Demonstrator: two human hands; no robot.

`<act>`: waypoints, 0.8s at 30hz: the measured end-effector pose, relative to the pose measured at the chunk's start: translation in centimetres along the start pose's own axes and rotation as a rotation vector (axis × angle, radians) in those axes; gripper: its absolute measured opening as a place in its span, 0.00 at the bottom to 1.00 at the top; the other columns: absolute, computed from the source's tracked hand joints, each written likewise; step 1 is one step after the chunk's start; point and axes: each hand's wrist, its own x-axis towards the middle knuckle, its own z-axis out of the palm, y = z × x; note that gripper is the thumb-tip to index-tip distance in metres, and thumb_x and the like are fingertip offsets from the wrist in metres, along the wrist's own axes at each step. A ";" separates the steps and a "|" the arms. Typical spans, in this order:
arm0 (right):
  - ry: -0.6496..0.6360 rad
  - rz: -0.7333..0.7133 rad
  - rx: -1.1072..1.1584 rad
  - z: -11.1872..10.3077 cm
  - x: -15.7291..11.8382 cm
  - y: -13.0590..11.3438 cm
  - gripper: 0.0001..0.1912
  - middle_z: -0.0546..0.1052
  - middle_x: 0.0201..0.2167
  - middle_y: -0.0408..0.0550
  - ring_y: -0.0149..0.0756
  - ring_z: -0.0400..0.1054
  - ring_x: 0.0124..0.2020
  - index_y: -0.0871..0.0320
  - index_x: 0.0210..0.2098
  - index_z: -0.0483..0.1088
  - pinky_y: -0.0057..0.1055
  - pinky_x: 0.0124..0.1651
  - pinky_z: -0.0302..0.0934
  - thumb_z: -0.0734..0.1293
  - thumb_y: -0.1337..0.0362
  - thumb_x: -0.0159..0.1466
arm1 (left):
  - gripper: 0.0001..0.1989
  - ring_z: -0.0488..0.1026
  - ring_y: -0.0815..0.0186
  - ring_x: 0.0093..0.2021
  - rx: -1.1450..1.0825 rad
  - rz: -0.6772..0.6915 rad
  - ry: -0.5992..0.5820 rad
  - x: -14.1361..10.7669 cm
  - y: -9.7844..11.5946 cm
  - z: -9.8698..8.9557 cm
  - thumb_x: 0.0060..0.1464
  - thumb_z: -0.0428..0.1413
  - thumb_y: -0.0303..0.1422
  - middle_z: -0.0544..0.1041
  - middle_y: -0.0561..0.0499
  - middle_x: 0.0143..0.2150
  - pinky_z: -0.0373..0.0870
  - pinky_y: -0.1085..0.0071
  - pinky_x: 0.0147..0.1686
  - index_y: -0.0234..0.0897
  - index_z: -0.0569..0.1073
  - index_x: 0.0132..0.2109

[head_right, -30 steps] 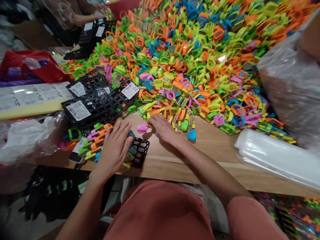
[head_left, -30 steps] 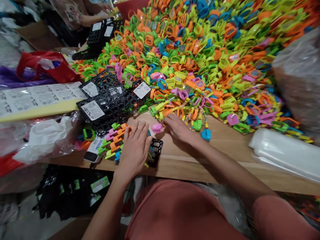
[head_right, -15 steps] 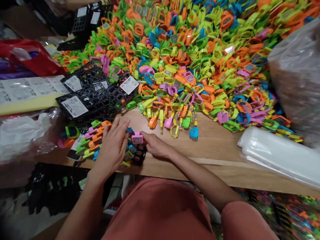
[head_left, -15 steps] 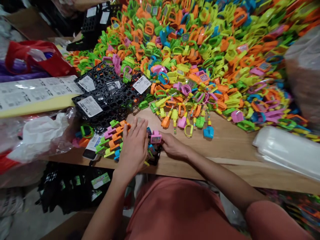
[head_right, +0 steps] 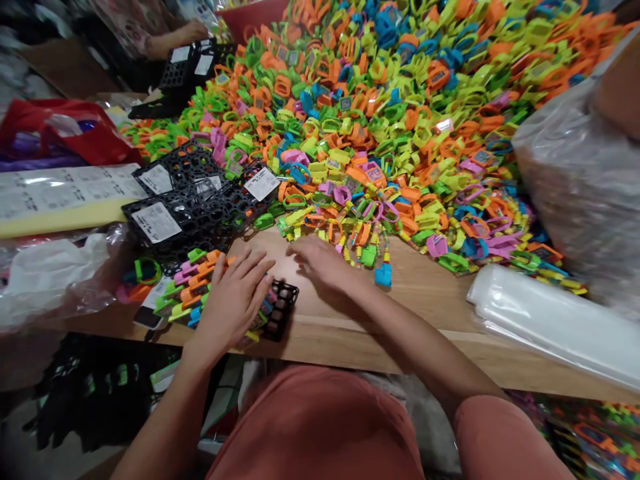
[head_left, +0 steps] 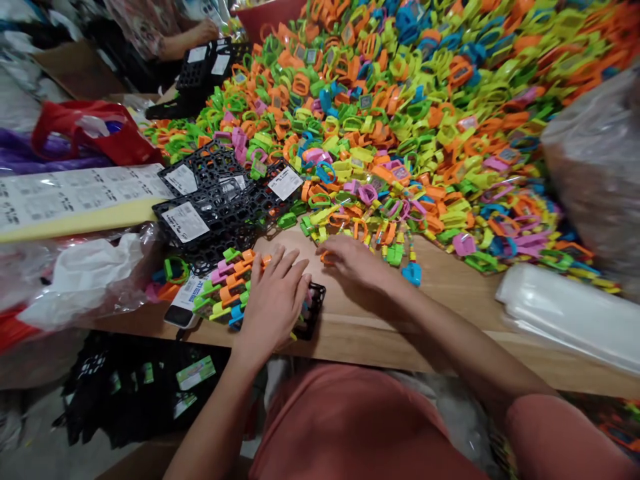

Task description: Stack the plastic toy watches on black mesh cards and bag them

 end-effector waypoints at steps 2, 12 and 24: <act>0.056 0.043 -0.247 -0.9 0.9 1.1 0.11 0.76 0.43 0.58 0.48 0.64 0.47 0.60 0.41 0.77 0.40 0.48 0.58 0.63 0.75 0.68 | 0.22 0.63 0.48 0.72 -0.010 0.002 0.008 -0.3 -0.1 -0.1 0.74 0.41 0.39 0.73 0.43 0.67 0.49 0.37 0.72 0.38 0.74 0.61; 0.071 0.023 0.029 0.8 -0.8 1.5 0.09 0.74 0.40 0.53 0.44 0.64 0.42 0.59 0.41 0.74 0.37 0.46 0.59 0.63 0.72 0.67 | 0.25 0.65 0.53 0.70 -0.071 -0.036 0.043 -0.6 -0.2 0.2 0.74 0.40 0.42 0.72 0.41 0.67 0.48 0.44 0.74 0.36 0.64 0.69; 0.118 0.079 0.600 7.3 -1.8 -1.0 0.11 0.78 0.39 0.50 0.40 0.70 0.41 0.60 0.46 0.72 0.36 0.48 0.65 0.60 0.67 0.69 | 0.26 0.63 0.53 0.72 -0.060 -0.044 0.046 -0.4 -0.1 0.4 0.74 0.38 0.42 0.70 0.39 0.69 0.46 0.44 0.74 0.36 0.62 0.70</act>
